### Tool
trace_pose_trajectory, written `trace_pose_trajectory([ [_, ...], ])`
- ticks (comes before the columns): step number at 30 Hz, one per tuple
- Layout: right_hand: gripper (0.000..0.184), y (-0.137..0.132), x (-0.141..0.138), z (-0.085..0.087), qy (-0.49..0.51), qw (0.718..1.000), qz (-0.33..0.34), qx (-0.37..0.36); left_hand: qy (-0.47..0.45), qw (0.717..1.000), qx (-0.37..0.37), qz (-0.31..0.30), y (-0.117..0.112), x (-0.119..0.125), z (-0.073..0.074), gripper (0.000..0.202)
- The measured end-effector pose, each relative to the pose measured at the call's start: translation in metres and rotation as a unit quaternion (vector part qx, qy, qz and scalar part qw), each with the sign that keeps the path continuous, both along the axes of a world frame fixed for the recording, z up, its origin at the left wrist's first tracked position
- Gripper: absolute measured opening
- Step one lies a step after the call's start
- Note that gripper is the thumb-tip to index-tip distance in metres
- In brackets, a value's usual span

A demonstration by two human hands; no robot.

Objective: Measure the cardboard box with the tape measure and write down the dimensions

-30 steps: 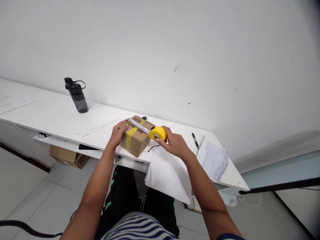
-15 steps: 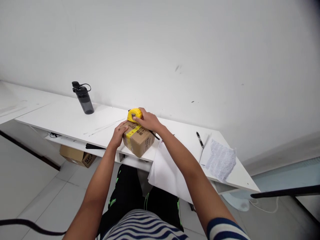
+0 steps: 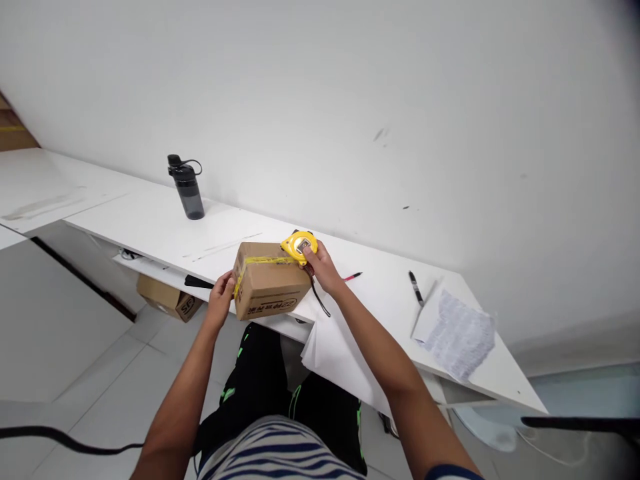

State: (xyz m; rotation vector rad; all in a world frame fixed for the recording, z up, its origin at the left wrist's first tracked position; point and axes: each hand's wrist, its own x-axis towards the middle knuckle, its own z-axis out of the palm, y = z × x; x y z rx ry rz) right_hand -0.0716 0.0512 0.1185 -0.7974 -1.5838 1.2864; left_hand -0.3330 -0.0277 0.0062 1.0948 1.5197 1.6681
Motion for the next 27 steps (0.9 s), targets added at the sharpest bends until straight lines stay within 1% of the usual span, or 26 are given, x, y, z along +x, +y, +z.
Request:
trace_pose_trajectory([
  [1,0.055,-0.002,-0.004,0.0,-0.006,1.0,0.009,0.003,0.051,0.998,0.001,0.035,0.003,0.003,0.002,0.051],
  [3,0.054,-0.004,-0.007,0.003,-0.03,0.999,0.022,0.018,0.16,0.982,-0.004,0.097,0.012,0.01,0.01,0.042],
  [4,0.054,-0.005,-0.007,0.006,-0.051,0.998,0.023,0.03,0.204,0.973,-0.014,0.109,0.017,0.013,0.015,0.038],
  [5,0.055,-0.006,-0.005,0.008,-0.078,0.996,0.018,0.043,0.23,0.967,-0.027,0.105,0.021,0.015,0.02,0.036],
  [6,0.057,-0.007,-0.003,0.011,-0.111,0.992,0.009,0.056,0.233,0.968,-0.041,0.086,0.025,0.016,0.025,0.034],
  [7,0.058,-0.008,0.0,0.015,-0.144,0.987,0.002,0.068,0.214,0.974,-0.053,0.06,0.028,0.017,0.03,0.033],
  [9,0.06,-0.009,0.005,0.023,-0.189,0.977,0.003,0.094,0.13,0.989,-0.064,0.015,0.032,0.017,0.038,0.038],
  [11,0.059,-0.008,0.007,0.033,-0.202,0.97,0.022,0.131,0.035,0.997,-0.058,-0.021,0.032,0.018,0.044,0.052],
  [13,0.059,-0.004,0.003,0.044,-0.222,0.958,0.034,0.176,-0.026,0.996,-0.04,-0.071,0.029,0.021,0.051,0.065],
  [15,0.061,0.002,-0.006,0.052,-0.273,0.937,0.035,0.213,-0.037,0.994,-0.008,-0.099,0.027,0.027,0.059,0.068],
  [17,0.062,0.009,-0.02,0.056,-0.327,0.913,0.039,0.241,-0.029,0.995,0.023,-0.094,0.027,0.035,0.065,0.067],
  [19,0.062,0.017,-0.033,0.057,-0.362,0.892,0.057,0.265,-0.03,0.994,0.046,-0.094,0.029,0.041,0.068,0.069],
  [21,0.061,0.024,-0.045,0.055,-0.383,0.875,0.08,0.284,-0.044,0.991,0.054,-0.111,0.032,0.045,0.07,0.07],
  [24,0.057,0.028,-0.052,0.052,-0.4,0.859,0.098,0.305,-0.044,0.991,0.047,-0.121,0.034,0.043,0.071,0.074],
  [27,0.053,0.025,-0.045,0.054,-0.409,0.851,0.098,0.314,-0.025,0.991,0.044,-0.125,0.035,0.039,0.076,0.067],
])
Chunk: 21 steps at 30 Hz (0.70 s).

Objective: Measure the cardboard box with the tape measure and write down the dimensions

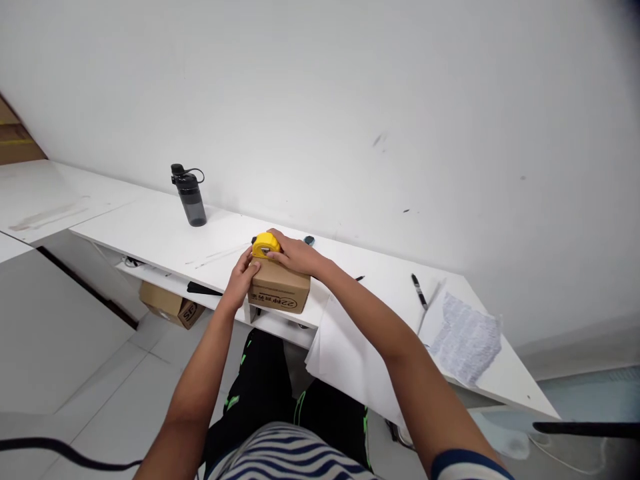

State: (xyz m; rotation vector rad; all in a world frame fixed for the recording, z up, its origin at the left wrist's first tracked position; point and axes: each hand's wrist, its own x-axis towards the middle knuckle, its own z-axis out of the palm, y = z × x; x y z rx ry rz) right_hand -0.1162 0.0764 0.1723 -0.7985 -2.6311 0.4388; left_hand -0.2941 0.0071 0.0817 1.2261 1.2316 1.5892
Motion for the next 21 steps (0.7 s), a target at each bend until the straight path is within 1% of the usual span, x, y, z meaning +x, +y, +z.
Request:
trace_pose_trajectory([
  [3,0.053,-0.01,0.025,0.004,-0.021,0.999,-0.028,0.005,0.02,1.0,-0.004,0.019,0.0,-0.002,0.004,0.057],
  [6,0.052,-0.024,0.065,0.005,-0.041,0.996,-0.076,-0.008,0.027,0.999,-0.018,0.032,0.001,-0.002,0.006,0.055],
  [10,0.051,-0.043,0.123,0.0,-0.042,0.989,-0.136,-0.034,0.012,0.999,-0.016,0.032,0.002,0.001,0.005,0.055],
  [12,0.048,-0.05,0.142,-0.004,-0.039,0.986,-0.158,-0.043,0.005,0.999,-0.012,0.037,0.002,0.002,0.005,0.055],
  [15,0.046,-0.055,0.155,-0.009,-0.037,0.981,-0.18,-0.053,0.0,0.999,-0.015,0.047,0.002,0.003,0.004,0.055],
  [21,0.044,-0.054,0.152,-0.013,-0.03,0.98,-0.189,-0.048,-0.01,0.999,-0.014,0.047,0.004,0.002,0.002,0.055],
])
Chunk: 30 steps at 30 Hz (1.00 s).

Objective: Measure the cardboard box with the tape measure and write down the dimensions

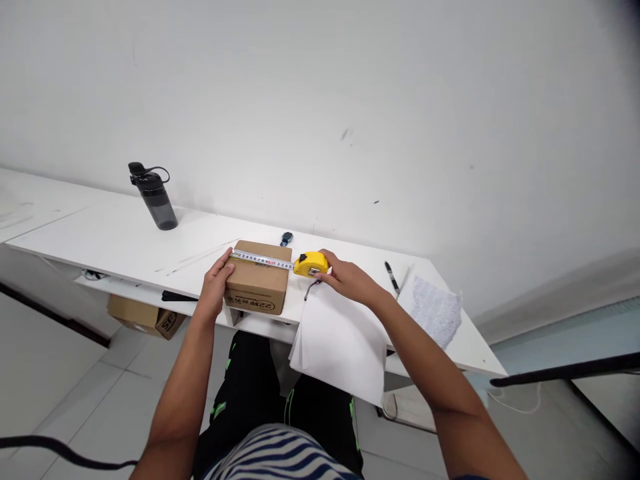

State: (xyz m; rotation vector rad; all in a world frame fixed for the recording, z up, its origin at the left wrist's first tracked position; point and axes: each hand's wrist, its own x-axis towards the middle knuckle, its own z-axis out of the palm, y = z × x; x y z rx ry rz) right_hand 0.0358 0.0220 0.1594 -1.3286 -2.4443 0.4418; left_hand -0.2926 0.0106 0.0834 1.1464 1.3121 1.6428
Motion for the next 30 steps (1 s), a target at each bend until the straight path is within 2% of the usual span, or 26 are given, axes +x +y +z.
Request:
trace_pose_trajectory([
  [15,0.051,0.004,-0.004,-0.008,-0.004,0.999,0.003,0.033,-0.008,1.0,-0.002,-0.011,0.001,0.0,0.0,0.056],
  [25,0.054,0.005,-0.009,-0.009,0.0,0.999,-0.002,0.032,0.121,0.992,0.001,0.021,-0.002,-0.002,0.008,0.05],
  [30,0.056,0.005,-0.009,-0.011,0.004,1.0,-0.005,0.028,0.152,0.988,0.003,0.026,-0.003,-0.004,0.009,0.049],
])
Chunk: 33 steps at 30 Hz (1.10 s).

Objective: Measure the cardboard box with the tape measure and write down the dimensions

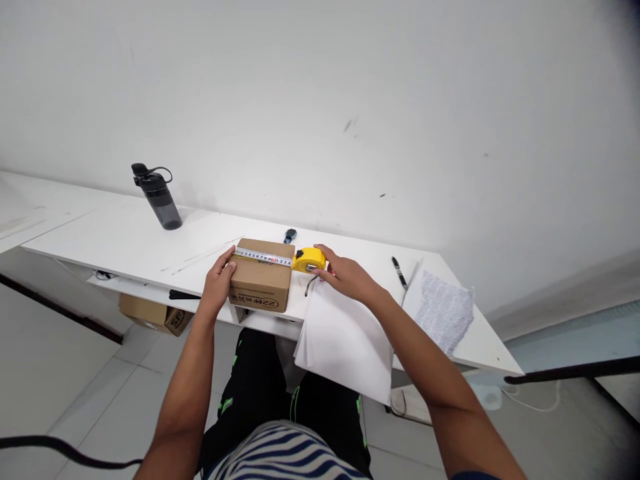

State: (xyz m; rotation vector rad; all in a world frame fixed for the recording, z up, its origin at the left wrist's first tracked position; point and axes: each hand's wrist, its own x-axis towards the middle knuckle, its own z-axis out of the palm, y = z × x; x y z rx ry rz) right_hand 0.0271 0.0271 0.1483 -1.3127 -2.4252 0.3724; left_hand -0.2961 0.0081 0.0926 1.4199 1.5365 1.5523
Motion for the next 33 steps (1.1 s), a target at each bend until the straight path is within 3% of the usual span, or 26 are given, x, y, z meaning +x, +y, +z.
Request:
trace_pose_trajectory([
  [18,0.069,0.006,-0.008,-0.005,0.077,0.997,-0.006,-0.01,-0.004,1.0,0.01,-0.007,0.001,0.0,-0.003,0.05],
  [22,0.07,0.014,-0.037,0.002,0.073,0.997,0.024,-0.004,-0.013,1.0,0.006,-0.009,0.001,0.0,-0.004,0.05],
  [30,0.061,0.034,-0.135,0.015,0.013,0.992,0.112,0.062,-0.028,0.999,-0.011,-0.022,0.005,0.007,-0.004,0.05],
  [33,0.051,0.033,-0.152,0.016,0.007,0.988,0.113,0.108,0.024,0.999,0.022,0.037,-0.005,0.007,0.003,0.067],
])
